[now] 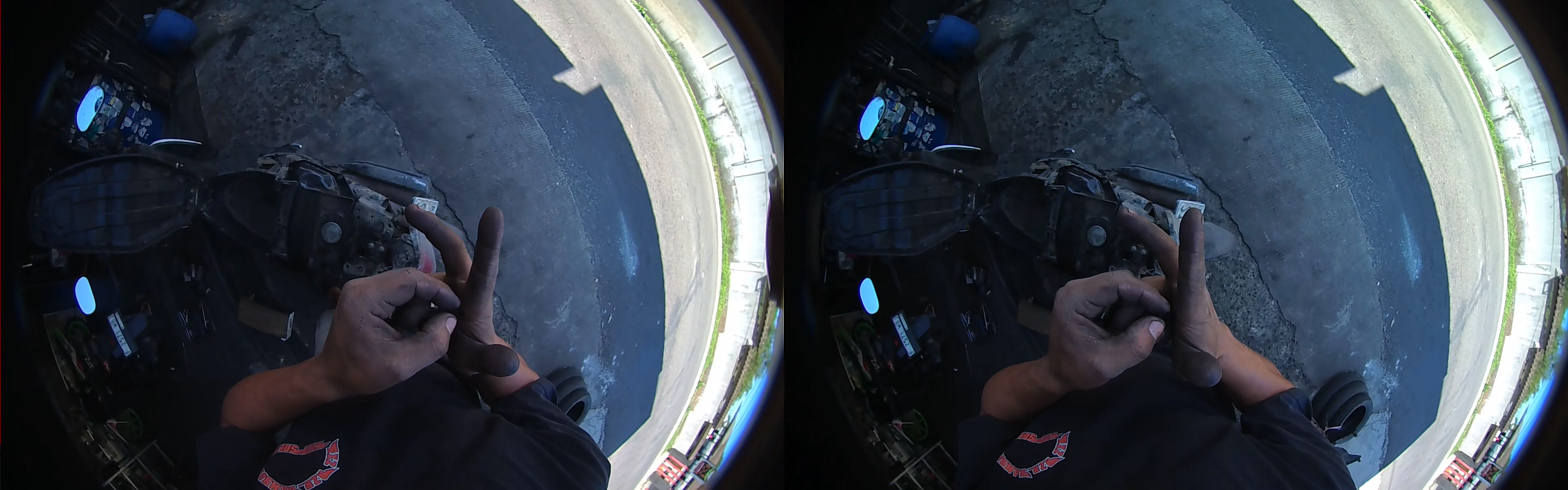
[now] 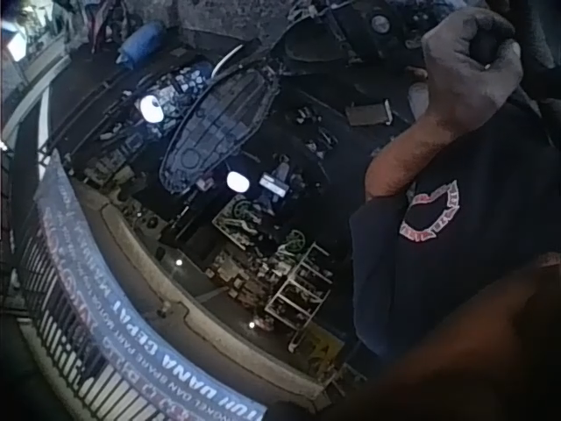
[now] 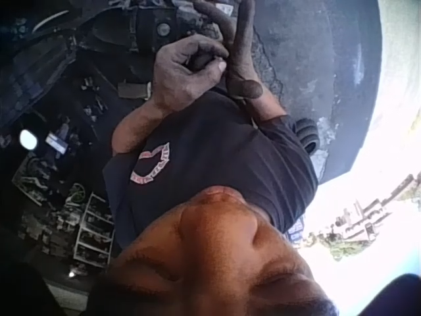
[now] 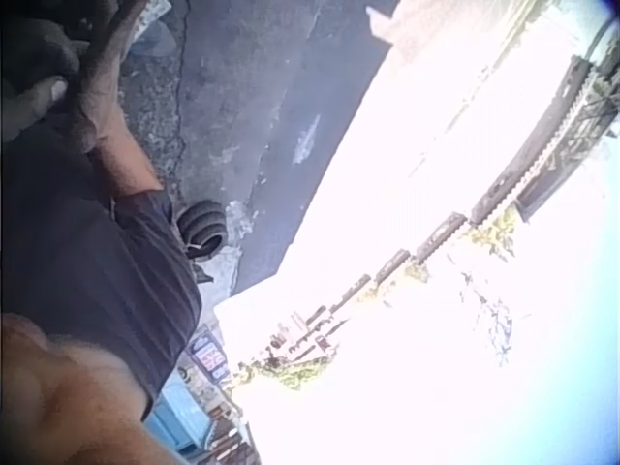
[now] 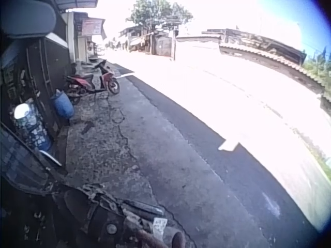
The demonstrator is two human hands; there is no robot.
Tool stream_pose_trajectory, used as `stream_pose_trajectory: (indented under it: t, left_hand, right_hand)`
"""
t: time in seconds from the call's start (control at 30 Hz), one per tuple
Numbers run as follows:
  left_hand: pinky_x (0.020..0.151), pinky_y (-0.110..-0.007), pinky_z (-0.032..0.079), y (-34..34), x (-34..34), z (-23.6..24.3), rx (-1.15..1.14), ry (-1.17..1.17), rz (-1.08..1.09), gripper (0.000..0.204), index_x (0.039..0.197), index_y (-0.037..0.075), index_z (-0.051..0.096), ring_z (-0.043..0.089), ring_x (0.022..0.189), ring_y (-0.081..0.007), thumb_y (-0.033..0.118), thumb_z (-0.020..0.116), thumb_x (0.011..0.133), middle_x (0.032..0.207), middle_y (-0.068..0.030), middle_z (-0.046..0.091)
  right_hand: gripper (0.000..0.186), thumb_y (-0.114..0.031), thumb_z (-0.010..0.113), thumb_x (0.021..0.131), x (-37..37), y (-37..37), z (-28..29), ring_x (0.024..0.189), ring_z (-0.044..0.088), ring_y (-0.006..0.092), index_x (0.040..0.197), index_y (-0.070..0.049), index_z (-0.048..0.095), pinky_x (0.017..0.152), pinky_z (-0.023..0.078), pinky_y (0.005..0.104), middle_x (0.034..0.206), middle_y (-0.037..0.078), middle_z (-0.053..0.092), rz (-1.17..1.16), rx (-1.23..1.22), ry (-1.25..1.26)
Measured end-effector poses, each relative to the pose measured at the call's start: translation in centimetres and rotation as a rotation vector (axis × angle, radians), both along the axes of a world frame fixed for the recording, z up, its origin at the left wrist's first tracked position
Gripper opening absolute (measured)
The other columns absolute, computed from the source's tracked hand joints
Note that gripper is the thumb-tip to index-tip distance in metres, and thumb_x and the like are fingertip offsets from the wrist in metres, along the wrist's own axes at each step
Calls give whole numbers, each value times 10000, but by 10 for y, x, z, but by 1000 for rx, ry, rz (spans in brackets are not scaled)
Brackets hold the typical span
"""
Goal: The recorder is dismantling and repairing the rear tail light assembly of a motorcycle using a screwdriver.
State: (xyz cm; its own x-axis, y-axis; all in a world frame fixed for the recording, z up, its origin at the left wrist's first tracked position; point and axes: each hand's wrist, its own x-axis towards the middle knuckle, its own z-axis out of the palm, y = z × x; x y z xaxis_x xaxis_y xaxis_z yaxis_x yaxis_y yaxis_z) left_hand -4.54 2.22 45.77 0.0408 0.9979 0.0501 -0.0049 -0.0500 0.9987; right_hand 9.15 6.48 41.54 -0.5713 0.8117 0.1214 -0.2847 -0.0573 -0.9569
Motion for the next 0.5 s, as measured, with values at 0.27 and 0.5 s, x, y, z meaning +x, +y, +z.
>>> stream_pose_trajectory:
  t: [0.27,0.5]
  left_hand:
    - [500,-227,307,0,3,11,-152,110,69,117,905,-22,681,400,553,-10,0,662,791,637,36,502]
    - [485,-230,289,0,2,8,-95,167,92,97,879,-11,674,395,541,-10,-8,670,782,625,36,493]
  right_hand:
    - [1072,-765,492,822,-2,-1,-16,739,625,92,1559,-356,-171,616,530,239,1581,311,131,-12,168,72]
    - [950,-492,568,964,0,4,-28,870,631,100,1557,-373,-164,713,546,250,1588,290,148,67,303,99]
